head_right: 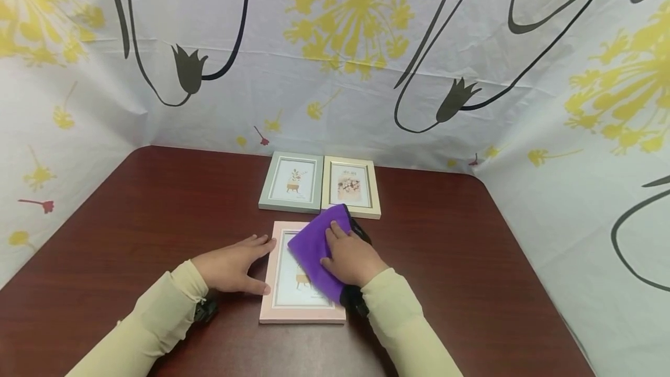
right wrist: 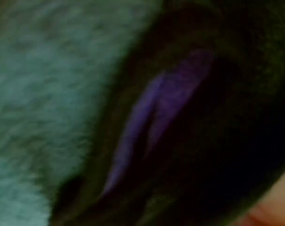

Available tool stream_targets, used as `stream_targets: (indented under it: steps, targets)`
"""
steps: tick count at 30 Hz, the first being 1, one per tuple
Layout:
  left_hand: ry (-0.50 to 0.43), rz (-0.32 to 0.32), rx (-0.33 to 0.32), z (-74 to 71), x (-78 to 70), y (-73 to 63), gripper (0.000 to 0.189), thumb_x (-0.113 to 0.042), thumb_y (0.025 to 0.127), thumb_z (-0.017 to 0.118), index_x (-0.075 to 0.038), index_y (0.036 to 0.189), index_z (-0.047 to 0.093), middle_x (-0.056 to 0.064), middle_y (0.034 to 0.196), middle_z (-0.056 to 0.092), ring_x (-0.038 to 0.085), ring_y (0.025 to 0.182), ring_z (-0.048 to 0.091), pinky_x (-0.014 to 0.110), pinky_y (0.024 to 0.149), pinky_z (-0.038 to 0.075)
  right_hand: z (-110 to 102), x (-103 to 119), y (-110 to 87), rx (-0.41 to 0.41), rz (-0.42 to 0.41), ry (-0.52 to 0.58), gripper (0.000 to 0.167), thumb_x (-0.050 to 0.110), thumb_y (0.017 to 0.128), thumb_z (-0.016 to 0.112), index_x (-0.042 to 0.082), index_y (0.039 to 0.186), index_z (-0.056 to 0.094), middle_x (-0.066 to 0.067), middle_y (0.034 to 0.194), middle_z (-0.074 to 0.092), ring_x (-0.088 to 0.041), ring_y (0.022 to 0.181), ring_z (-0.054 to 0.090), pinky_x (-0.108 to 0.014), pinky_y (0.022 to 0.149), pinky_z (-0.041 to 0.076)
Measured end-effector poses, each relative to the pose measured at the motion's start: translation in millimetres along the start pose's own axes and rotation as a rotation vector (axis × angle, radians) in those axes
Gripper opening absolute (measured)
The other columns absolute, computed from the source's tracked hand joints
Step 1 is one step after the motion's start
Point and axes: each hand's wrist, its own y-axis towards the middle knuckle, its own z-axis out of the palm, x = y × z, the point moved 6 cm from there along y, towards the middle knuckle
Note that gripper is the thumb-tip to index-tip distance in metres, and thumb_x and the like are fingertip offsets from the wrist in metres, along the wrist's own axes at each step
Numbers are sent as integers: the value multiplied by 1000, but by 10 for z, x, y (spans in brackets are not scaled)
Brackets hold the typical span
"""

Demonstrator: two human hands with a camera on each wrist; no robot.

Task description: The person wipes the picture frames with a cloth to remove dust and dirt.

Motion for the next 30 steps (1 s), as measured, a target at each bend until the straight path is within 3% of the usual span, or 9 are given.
stream_targets:
  steps: [8,14,19,25,30]
  targets:
    - [-29,19,-12,7,-25,2,93,-37,81,82,4,150,36,20,156,34,47,145,19,53,117,21,44,164,-252,69,-92,47,63,31,97,62,-9,143,46,-34,151,32,-52,134,37,-53,110,34]
    - [-44,19,-22,13,-32,6,93,-36,80,83,4,150,36,19,155,36,47,145,19,52,117,21,32,301,-565,49,-181,-2,55,27,98,61,-9,140,50,-35,147,37,-49,134,41,-52,108,38]
    - [-45,13,-20,7,-26,-2,93,-35,80,82,3,151,36,18,156,35,47,145,18,53,117,20,64,390,-725,19,-207,-79,56,31,98,61,-7,138,53,-34,145,41,-47,132,44,-51,105,41]
    - [-27,13,-2,22,-24,20,92,-36,82,81,1,152,34,15,157,33,46,146,16,53,117,20,47,387,-659,7,-181,-130,57,34,97,60,-7,137,54,-33,144,43,-47,130,47,-52,105,41]
    - [-23,-7,17,15,-24,-1,91,-36,84,79,-2,154,32,14,158,32,45,146,15,55,116,20,41,247,-324,38,-115,-127,59,34,98,60,-7,140,51,-33,147,39,-50,128,46,-55,105,41]
